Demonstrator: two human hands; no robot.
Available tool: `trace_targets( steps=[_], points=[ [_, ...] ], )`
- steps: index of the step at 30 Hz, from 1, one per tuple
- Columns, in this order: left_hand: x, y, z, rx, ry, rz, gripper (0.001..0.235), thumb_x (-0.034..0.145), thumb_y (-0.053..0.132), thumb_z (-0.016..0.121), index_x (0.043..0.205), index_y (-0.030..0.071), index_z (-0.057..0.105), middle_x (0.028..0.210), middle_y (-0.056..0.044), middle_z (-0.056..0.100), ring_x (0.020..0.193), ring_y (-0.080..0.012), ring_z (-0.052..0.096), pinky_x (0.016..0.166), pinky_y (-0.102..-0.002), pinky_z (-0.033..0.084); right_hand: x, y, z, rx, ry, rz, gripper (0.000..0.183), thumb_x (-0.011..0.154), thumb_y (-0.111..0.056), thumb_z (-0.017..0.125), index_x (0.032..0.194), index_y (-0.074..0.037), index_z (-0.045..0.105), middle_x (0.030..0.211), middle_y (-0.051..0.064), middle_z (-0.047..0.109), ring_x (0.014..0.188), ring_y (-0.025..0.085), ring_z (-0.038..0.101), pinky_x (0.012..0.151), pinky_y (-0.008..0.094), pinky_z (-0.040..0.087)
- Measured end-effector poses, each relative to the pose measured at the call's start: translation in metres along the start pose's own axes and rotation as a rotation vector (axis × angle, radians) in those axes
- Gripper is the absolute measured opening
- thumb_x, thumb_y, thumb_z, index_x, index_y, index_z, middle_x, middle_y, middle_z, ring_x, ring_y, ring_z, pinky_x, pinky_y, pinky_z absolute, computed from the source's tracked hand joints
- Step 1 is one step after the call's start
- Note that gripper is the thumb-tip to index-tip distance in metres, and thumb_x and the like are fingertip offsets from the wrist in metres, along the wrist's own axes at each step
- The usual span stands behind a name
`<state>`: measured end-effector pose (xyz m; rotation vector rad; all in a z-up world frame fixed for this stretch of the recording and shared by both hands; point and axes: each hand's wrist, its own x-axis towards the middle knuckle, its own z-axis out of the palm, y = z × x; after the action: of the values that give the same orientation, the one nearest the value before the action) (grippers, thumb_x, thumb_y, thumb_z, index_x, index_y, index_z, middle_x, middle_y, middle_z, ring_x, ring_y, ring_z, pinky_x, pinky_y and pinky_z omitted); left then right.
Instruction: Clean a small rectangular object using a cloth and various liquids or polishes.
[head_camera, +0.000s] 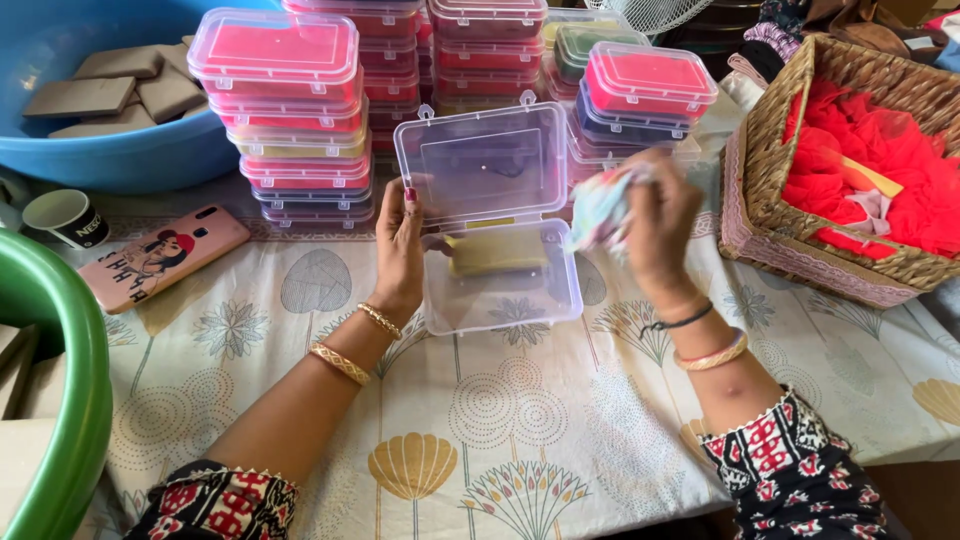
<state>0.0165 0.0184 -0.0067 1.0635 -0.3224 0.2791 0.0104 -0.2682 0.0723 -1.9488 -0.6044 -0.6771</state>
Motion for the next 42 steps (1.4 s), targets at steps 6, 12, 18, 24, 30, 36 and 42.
trace_targets(
  steps=[6, 12, 18, 24, 30, 36, 42],
  points=[
    [-0.008, -0.014, 0.012, -0.022, -0.131, -0.132, 0.028, 0.108, 0.032, 0.051, 0.126, 0.010, 0.054, 0.085, -0.004, 0.065, 0.067, -0.0144, 0.067, 0.053, -0.030, 0.060, -0.009, 0.009, 0.007, 0.725, 0.194, 0.239, 0.018, 0.107, -0.017, 0.047, 0.111, -0.009, 0.063, 0.104, 0.002, 0.065, 0.095, 0.011, 0.064, 0.089, 0.029, 0.054],
    [-0.024, -0.020, 0.036, 0.085, -0.407, -0.280, 0.023, 0.112, 0.026, 0.044, 0.120, 0.007, 0.055, 0.087, -0.004, 0.064, 0.070, -0.0100, 0.065, 0.054, -0.026, 0.057, -0.061, 0.035, 0.033, 1.050, -0.344, 0.549, 0.031, 0.118, -0.028, 0.053, 0.095, -0.009, 0.063, 0.077, -0.005, 0.056, 0.063, 0.002, 0.054, 0.050, 0.015, 0.047],
    [-0.009, -0.004, 0.028, 0.133, -0.206, -0.175, 0.019, 0.110, 0.023, 0.051, 0.107, 0.005, 0.054, 0.087, 0.000, 0.058, 0.069, -0.0073, 0.057, 0.050, -0.026, 0.055, -0.046, 0.066, 0.037, 0.610, -0.215, 0.407, 0.029, 0.081, -0.015, 0.065, 0.109, -0.014, 0.058, 0.098, -0.010, 0.059, 0.086, 0.000, 0.059, 0.072, 0.020, 0.053],
    [-0.001, 0.015, 0.022, -0.010, -0.095, -0.049, 0.023, 0.111, 0.028, 0.050, 0.099, 0.009, 0.051, 0.082, 0.000, 0.057, 0.064, -0.0094, 0.061, 0.051, -0.027, 0.056, -0.031, 0.048, 0.041, 0.981, -0.337, 0.741, 0.039, 0.095, -0.028, 0.067, 0.122, 0.001, 0.062, 0.101, 0.009, 0.073, 0.088, 0.019, 0.071, 0.079, 0.030, 0.060],
    [0.002, 0.032, 0.020, -0.039, -0.006, 0.024, 0.023, 0.110, 0.030, 0.050, 0.100, 0.009, 0.050, 0.081, -0.002, 0.058, 0.064, -0.0125, 0.061, 0.053, -0.031, 0.058, -0.049, 0.010, 0.053, 0.958, -0.774, 1.062, 0.051, 0.086, -0.038, 0.071, 0.126, -0.006, 0.063, 0.100, 0.013, 0.073, 0.080, 0.027, 0.071, 0.059, 0.038, 0.055],
    [0.006, 0.024, 0.007, -0.055, 0.018, 0.052, 0.025, 0.110, 0.032, 0.051, 0.098, 0.010, 0.048, 0.079, -0.002, 0.057, 0.064, -0.0159, 0.065, 0.052, -0.033, 0.059, -0.010, 0.080, -0.023, 0.408, -0.794, 0.153, 0.035, 0.099, -0.035, 0.068, 0.111, -0.002, 0.070, 0.106, 0.013, 0.066, 0.097, 0.019, 0.061, 0.084, 0.033, 0.051],
    [0.004, 0.010, 0.006, -0.011, -0.042, 0.001, 0.027, 0.112, 0.031, 0.051, 0.098, 0.009, 0.049, 0.079, -0.004, 0.061, 0.066, -0.0147, 0.064, 0.055, -0.033, 0.058, 0.006, 0.047, -0.142, -0.455, -0.037, 0.334, 0.024, 0.102, -0.023, 0.062, 0.095, -0.002, 0.069, 0.071, 0.009, 0.062, 0.063, 0.024, 0.059, 0.059, 0.040, 0.046]
  ],
)
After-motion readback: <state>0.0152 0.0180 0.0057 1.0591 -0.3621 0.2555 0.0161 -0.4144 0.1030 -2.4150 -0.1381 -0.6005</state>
